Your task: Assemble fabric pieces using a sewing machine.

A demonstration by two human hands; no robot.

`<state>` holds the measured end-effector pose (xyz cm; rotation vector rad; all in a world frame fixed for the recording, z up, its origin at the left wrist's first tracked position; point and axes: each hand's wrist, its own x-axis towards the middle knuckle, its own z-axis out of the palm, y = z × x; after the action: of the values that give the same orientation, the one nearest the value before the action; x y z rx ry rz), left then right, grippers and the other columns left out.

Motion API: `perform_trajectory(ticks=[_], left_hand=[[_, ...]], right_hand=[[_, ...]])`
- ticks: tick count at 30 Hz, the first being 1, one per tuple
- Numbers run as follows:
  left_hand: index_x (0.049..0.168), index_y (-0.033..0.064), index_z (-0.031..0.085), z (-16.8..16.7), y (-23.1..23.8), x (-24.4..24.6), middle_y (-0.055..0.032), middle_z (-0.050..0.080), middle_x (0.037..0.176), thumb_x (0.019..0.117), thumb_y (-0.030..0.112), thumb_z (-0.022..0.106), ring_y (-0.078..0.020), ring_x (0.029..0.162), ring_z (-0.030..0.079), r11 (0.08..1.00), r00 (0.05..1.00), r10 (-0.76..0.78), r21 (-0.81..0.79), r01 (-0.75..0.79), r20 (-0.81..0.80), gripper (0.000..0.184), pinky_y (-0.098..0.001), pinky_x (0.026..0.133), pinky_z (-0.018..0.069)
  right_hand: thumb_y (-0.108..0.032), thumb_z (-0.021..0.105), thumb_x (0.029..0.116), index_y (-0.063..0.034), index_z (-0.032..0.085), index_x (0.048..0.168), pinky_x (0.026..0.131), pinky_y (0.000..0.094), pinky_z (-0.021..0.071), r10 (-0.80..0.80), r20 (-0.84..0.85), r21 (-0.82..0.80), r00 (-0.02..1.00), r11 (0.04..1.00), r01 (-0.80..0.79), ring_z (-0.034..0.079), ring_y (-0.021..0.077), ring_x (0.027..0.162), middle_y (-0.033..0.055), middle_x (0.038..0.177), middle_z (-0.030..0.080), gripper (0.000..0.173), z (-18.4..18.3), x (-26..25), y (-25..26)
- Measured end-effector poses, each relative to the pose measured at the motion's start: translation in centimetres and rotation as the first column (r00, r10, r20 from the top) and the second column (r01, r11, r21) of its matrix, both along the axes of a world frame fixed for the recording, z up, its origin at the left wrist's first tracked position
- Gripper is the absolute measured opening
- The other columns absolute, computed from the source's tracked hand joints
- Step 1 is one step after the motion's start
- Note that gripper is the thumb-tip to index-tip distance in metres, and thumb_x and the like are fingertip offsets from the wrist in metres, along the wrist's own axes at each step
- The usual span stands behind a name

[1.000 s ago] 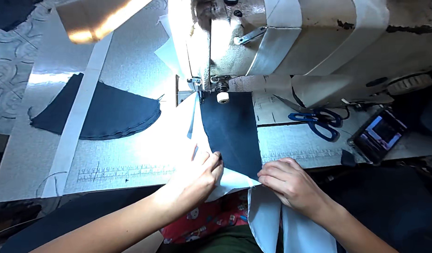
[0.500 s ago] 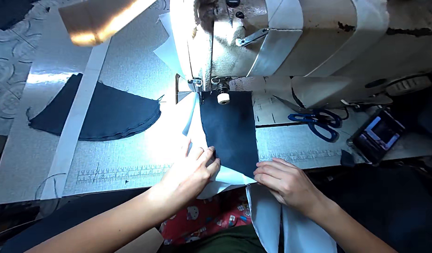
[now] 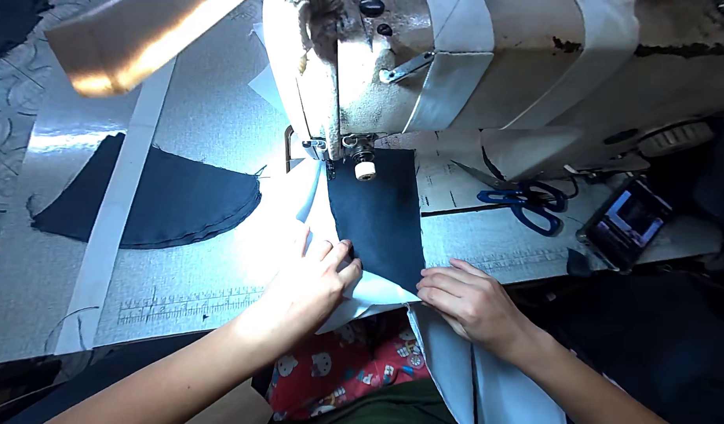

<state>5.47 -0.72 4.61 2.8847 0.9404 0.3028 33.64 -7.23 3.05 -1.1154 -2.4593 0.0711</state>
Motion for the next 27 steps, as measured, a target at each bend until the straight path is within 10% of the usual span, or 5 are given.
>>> perform_trajectory(ticks=[27], left_hand=[[0.118, 0.0076, 0.075, -0.1, 3.5, 0.2, -0.0218, 0.069, 0.124, 0.0809, 0.015, 0.079, -0.0426, 0.113, 0.068, 0.994, 0.995, 0.097, -0.048, -0.097, -0.009, 0.038, -0.0762, 0.106, 0.0322]], right_hand=[[-0.010, 0.056, 0.0974, -0.0105, 0.075, 0.089, 0.090, 0.0378, 0.0578, -0.045, -0.022, 0.090, 0.999, 0.995, 0.046, 0.074, 0.0225, 0.104, 0.0044, 0.095, 0.079, 0.021, -1.0, -0.9, 3.5]])
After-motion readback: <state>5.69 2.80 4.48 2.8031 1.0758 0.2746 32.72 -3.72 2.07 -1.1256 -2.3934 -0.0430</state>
